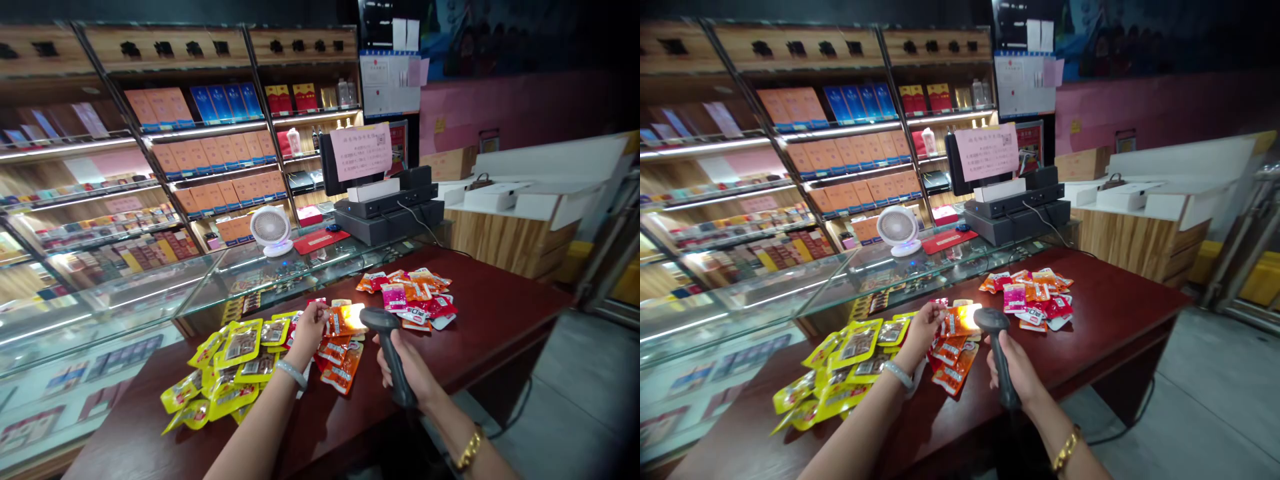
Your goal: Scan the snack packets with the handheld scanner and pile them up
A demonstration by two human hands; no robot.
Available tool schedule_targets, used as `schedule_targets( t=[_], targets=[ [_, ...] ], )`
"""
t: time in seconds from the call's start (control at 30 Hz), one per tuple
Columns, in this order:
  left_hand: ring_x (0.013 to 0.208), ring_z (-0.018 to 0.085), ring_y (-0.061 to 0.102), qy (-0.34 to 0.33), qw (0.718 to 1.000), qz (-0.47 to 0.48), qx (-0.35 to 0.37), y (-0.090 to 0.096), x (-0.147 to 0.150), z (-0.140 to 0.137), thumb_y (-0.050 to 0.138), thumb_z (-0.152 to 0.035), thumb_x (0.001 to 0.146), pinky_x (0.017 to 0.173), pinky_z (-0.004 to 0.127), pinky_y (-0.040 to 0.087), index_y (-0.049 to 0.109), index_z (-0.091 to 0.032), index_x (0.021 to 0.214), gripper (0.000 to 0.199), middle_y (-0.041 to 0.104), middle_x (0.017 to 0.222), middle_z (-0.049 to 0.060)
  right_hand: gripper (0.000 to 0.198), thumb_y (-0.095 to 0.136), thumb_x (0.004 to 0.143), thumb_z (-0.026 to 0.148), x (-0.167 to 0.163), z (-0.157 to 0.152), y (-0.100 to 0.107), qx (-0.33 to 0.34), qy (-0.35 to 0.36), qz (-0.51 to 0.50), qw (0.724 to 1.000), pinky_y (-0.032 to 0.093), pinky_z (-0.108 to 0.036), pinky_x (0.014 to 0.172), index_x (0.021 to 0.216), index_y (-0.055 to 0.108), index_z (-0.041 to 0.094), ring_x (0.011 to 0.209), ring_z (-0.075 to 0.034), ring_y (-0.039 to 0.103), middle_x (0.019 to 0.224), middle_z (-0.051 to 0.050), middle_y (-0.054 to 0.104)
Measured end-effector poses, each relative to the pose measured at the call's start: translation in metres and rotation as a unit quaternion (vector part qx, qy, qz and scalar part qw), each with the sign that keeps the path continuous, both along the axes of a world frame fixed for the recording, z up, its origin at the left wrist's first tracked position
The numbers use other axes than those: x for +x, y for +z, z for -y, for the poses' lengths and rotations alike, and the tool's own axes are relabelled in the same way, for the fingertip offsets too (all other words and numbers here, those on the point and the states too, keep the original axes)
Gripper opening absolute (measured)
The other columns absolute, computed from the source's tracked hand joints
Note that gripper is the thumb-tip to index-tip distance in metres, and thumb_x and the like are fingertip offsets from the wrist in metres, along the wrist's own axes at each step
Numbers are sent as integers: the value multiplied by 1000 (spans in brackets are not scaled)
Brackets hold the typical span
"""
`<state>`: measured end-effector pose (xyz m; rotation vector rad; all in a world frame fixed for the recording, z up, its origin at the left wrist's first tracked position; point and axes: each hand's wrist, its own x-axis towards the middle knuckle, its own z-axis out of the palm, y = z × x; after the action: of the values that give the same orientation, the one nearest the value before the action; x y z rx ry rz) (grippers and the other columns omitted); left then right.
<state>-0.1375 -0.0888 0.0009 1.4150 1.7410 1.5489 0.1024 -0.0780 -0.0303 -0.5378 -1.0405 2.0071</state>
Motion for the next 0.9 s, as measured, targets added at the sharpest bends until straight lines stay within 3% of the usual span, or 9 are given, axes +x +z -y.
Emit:
schedule_targets(
  t=[0.17, 0.27, 0.37, 0.5, 0.63, 0.77, 0.9],
  targets=[
    [75, 17, 62, 74, 986, -128, -78, 6, -32, 15, 52, -26, 83, 70, 27, 46, 63, -19, 93, 16, 67, 81, 3, 59, 56, 78, 75, -4, -3, -7, -22, 20, -5, 1000, 45, -21, 36, 95, 53, 18, 30, -7, 43, 46, 9, 51],
    [87, 21, 63, 169, 939, -272, -123, 23, -53, 27, 51, -23, 84, 81, 32, 46, 65, -19, 98, 20, 69, 92, 7, 60, 58, 77, 75, -5, -7, -9, -40, 16, -34, 999, 46, -22, 35, 95, 52, 19, 30, -7, 43, 46, 9, 51],
    [104, 27, 59, 232, 883, -395, -104, 42, -55, 21, 55, -25, 83, 97, 40, 41, 65, -19, 107, 27, 68, 105, 11, 58, 58, 78, 73, -5, -7, -9, -46, 13, -47, 998, 46, -22, 36, 96, 52, 19, 31, -7, 44, 48, 8, 52],
    [108, 25, 59, 148, 885, -425, -118, 48, -21, -30, 57, -31, 85, 99, 36, 41, 67, -20, 105, 25, 67, 110, 9, 55, 55, 82, 71, -5, -5, -10, -36, 16, -53, 998, 45, -21, 36, 97, 52, 18, 33, -7, 44, 50, 7, 53],
    [111, 24, 60, 69, 882, -427, -190, 35, 23, -105, 57, -42, 86, 97, 31, 42, 66, -17, 114, 39, 68, 115, 12, 57, 55, 81, 72, -5, -5, -12, -42, 12, -52, 998, 43, -20, 36, 97, 51, 18, 33, -7, 44, 49, 8, 53],
    [116, 30, 59, 59, 851, -440, -281, 19, 48, -162, 48, -62, 85, 95, 34, 43, 63, -12, 118, 62, 65, 120, 19, 60, 55, 79, 75, -6, -7, -11, -42, 7, -48, 998, 41, -20, 34, 98, 51, 18, 31, -8, 43, 47, 8, 51],
    [124, 38, 52, 66, 831, -446, -326, 7, 52, -188, 55, -68, 76, 97, 40, 41, 61, -9, 121, 74, 59, 128, 25, 61, 57, 77, 75, -7, -8, -7, -47, 4, -61, 997, 45, -22, 36, 98, 50, 18, 30, -8, 42, 46, 9, 51]
  ],
)
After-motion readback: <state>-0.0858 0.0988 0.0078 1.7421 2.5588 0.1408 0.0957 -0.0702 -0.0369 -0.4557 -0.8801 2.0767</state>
